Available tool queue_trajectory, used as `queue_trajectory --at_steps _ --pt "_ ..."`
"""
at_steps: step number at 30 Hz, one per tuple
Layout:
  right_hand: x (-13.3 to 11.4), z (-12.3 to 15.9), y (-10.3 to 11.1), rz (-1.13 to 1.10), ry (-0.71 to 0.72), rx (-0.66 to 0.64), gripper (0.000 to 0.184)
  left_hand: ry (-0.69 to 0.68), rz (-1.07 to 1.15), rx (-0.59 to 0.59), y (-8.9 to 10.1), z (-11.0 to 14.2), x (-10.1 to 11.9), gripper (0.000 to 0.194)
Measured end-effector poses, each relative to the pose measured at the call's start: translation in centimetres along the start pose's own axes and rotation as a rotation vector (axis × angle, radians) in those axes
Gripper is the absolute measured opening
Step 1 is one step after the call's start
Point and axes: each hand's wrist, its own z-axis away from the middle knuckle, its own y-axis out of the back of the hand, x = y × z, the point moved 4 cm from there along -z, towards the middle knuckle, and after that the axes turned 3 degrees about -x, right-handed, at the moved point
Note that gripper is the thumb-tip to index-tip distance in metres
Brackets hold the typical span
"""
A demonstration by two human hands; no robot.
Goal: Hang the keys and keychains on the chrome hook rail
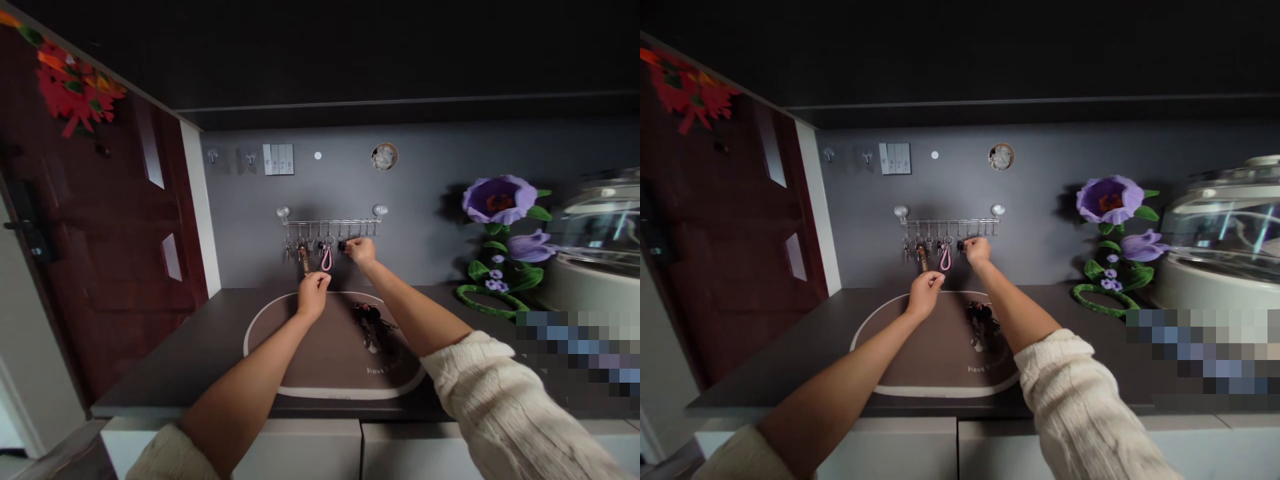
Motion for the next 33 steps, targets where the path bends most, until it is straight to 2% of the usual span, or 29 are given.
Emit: queue_trajectory --at_steps 7,13,16,20,27,33 --pt "-1.3 2.1 1.4 -0.113 -0.032 -0.102 0.011 0.112 0.080 -0.015 0.5 -0.4 -0.3 0.019" --pt "-2.1 4.9 3.3 -0.192 -0.047 -0.264 0.008 0.314 0.178 -0.093 0.7 -1.3 0.5 0.013" --pt "-1.6 6.2 4.2 -0.183 -0.057 -0.323 0.007 0.301 0.174 -0.141 0.8 -1.9 2.0 0.010" --pt "0.3 7.6 4.8 -0.113 -0.076 -0.435 0.005 0.378 0.193 -0.219 -0.2 -1.7 2.7 0.007" --pt "2.8 9.6 4.9 0.060 -0.031 -0.617 0.012 0.470 0.243 -0.308 -2.9 0.8 0.2 0.006" --pt "3.0 10.4 4.5 0.172 -0.008 -0.768 0.020 0.374 0.279 -0.438 -3.3 1.8 -1.1 0.004"
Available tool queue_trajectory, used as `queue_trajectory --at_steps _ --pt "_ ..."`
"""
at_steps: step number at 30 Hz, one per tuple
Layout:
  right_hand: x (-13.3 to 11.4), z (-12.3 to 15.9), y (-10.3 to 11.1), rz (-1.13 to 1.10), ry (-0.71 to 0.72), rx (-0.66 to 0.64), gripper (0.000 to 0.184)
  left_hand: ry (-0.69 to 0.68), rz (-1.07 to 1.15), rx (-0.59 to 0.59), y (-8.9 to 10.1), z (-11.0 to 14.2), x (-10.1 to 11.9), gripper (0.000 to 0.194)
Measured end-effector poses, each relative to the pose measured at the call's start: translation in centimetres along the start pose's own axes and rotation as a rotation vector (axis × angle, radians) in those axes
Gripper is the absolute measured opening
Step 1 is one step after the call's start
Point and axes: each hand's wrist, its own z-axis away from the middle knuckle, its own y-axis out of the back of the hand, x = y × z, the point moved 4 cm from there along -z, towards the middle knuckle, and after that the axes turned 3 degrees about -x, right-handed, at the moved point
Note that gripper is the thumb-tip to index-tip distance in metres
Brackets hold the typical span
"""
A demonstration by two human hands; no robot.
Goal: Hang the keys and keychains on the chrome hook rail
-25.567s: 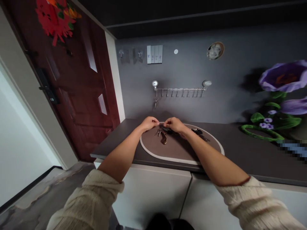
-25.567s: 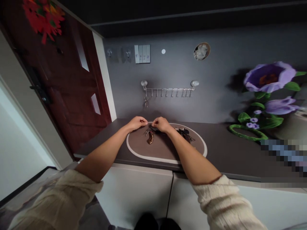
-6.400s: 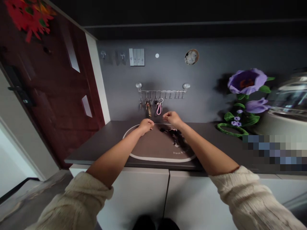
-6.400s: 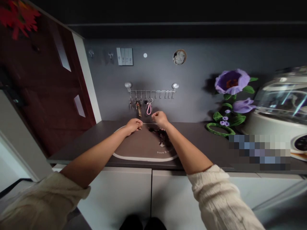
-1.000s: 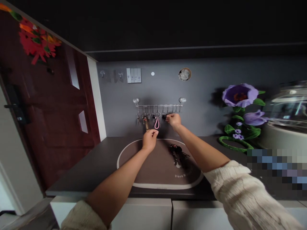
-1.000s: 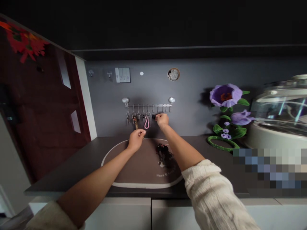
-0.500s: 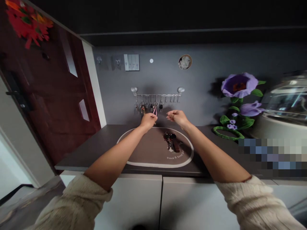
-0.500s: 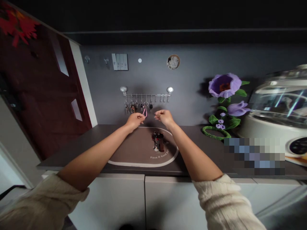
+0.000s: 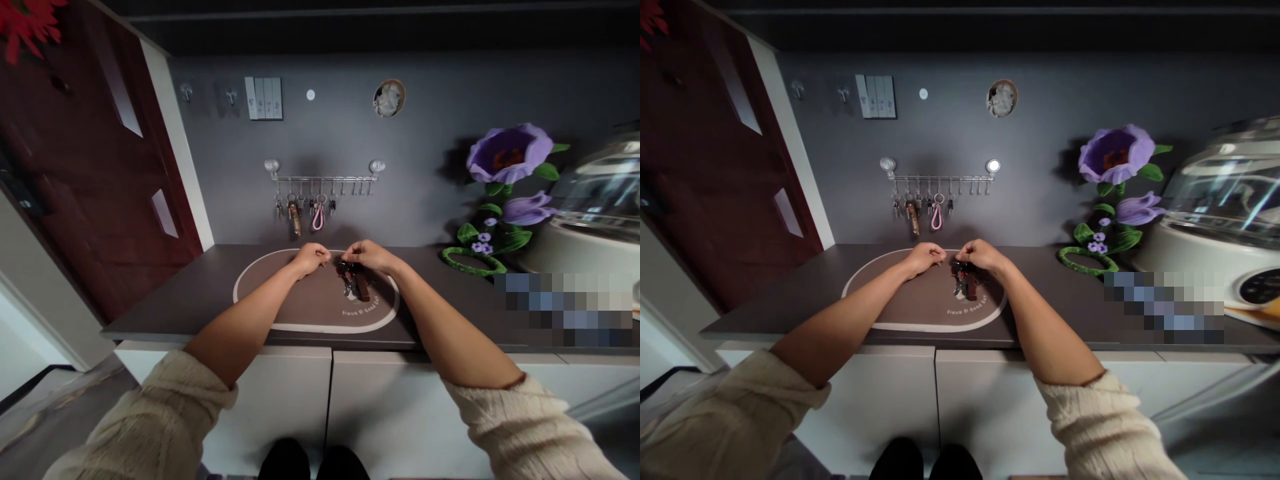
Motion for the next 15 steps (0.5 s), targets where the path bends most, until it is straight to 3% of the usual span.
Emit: queue_trajectory --at_steps 5,15 --pt "0.6 -0.4 -0.3 0.052 0.014 -0.051 0.024 0.006 -0.006 -0.066 -0.1 0.0 0.0 0.005" --pt "1.2 -1.1 -0.3 0.131 0.035 0.017 0.020 -0.020 -0.013 -0.091 -0.3 -0.3 0.0 0.007"
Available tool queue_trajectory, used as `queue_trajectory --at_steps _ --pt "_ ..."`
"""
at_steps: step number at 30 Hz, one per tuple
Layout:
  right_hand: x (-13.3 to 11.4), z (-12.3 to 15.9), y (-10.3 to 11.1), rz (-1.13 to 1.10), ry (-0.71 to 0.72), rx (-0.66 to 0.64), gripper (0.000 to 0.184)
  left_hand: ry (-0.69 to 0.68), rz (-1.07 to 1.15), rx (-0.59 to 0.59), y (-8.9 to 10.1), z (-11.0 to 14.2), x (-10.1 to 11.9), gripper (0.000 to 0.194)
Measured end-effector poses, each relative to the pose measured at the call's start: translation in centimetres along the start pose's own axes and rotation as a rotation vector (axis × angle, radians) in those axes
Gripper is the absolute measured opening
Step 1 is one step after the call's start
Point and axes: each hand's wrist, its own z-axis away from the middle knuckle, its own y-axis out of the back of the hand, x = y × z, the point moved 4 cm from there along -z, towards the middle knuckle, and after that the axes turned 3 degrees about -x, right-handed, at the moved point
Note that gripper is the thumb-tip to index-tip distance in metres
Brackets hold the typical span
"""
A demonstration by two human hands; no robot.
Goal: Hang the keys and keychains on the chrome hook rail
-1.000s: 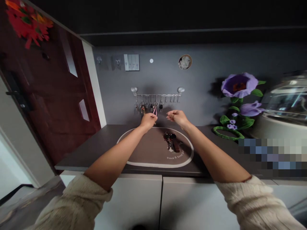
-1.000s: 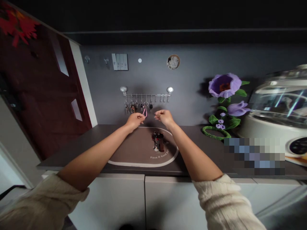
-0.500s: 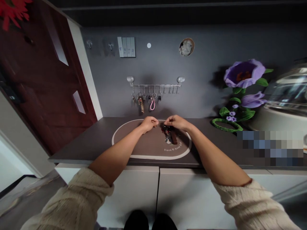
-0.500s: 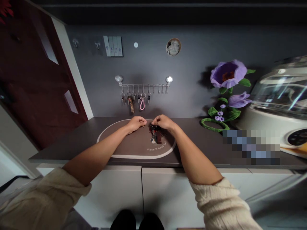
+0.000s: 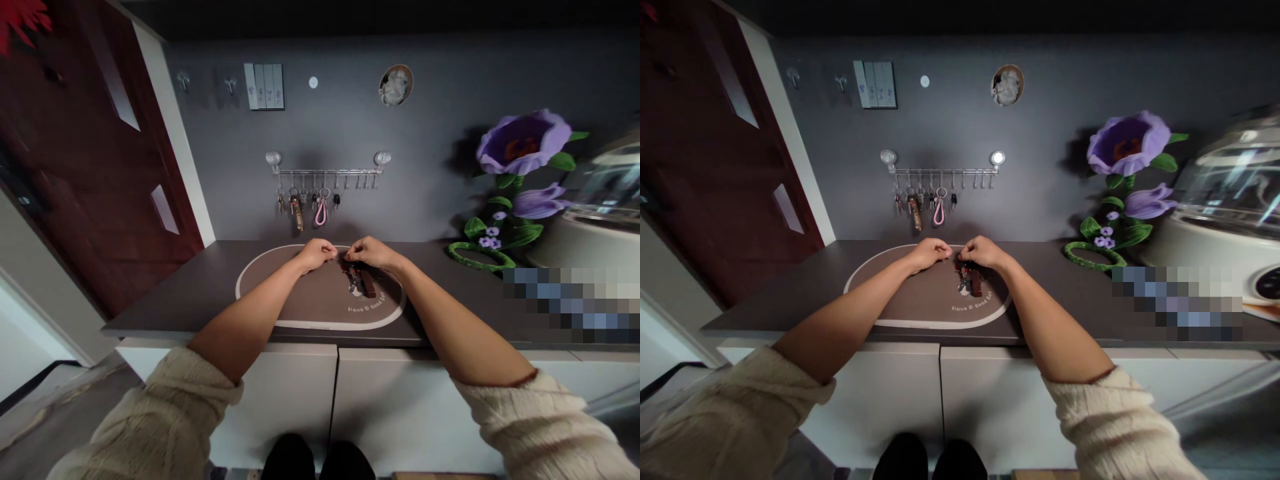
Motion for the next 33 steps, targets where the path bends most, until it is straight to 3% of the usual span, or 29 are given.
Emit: queue_trajectory --at_steps 14,33 --pt "-1.5 1.0 -0.2 -0.345 0.024 -0.030 0.024 -0.003 0.086 0.020 0.0 0.0 0.6 0.014" --pt "-1.5 0.8 0.0 -0.871 0.071 -0.047 0.018 -0.150 0.210 0.039 0.3 -0.1 2.0 0.030"
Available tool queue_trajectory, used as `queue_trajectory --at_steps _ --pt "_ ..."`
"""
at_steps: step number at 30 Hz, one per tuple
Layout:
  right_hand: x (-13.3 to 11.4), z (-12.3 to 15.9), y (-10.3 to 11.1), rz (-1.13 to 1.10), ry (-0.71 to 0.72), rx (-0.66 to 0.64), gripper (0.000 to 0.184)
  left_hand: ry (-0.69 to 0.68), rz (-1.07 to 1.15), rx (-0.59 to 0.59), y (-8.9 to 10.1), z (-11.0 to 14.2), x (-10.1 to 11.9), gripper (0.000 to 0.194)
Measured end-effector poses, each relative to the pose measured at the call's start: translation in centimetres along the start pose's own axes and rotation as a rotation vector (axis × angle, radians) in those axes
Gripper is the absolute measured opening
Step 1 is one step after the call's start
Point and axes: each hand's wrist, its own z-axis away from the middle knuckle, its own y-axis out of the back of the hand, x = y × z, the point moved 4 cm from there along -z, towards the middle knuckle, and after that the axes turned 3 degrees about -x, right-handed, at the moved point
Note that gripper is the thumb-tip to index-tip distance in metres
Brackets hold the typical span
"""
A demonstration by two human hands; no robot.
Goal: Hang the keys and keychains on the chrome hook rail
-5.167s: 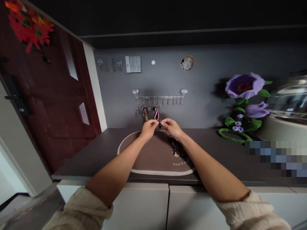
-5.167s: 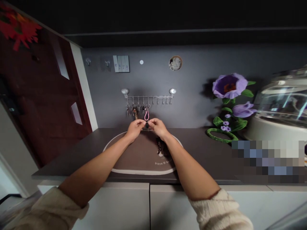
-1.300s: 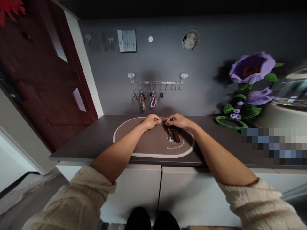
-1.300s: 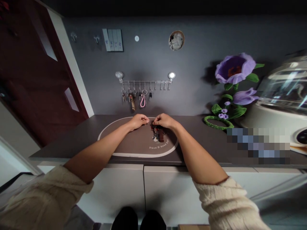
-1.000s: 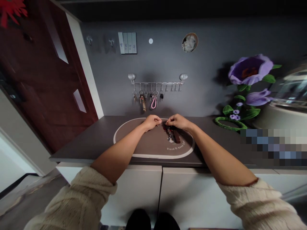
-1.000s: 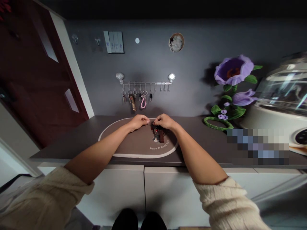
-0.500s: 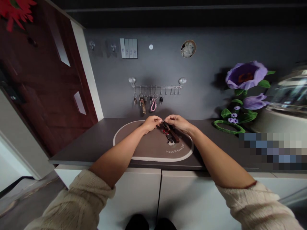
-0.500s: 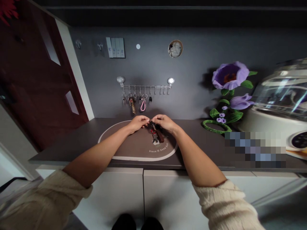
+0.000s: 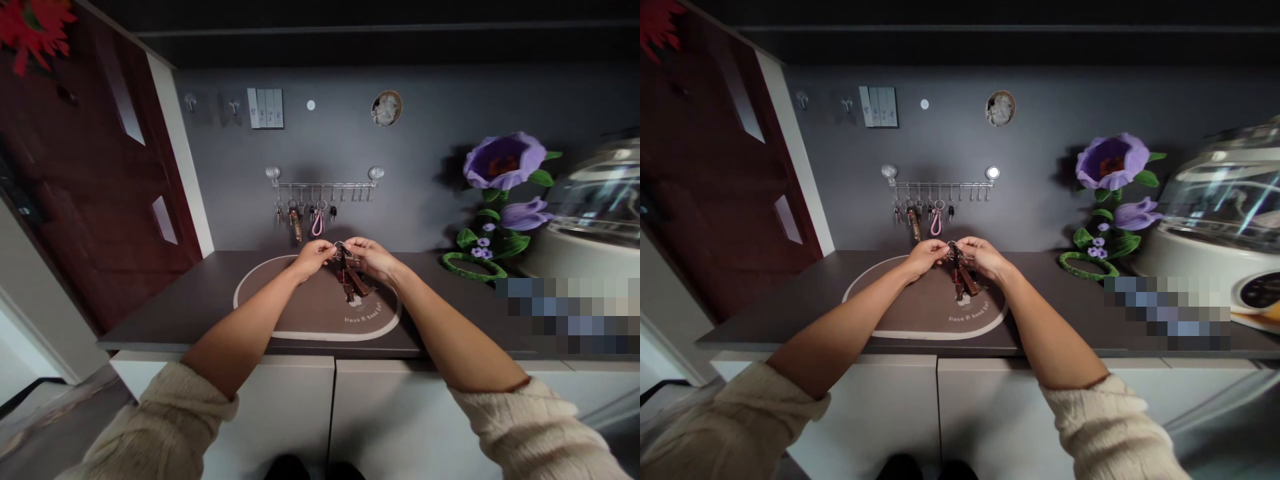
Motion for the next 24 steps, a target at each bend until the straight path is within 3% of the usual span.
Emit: queue_trajectory --at_steps 7,24 --pt "-0.4 0.3 -0.4 -0.071 -0.011 0.003 0.016 -0.043 0.064 0.029 0.1 0.0 0.7 0.031" --pt "-0.3 0.0 -0.1 -0.010 0.044 0.034 0.017 -0.077 0.077 0.097 0.4 -0.1 1.8 0.030"
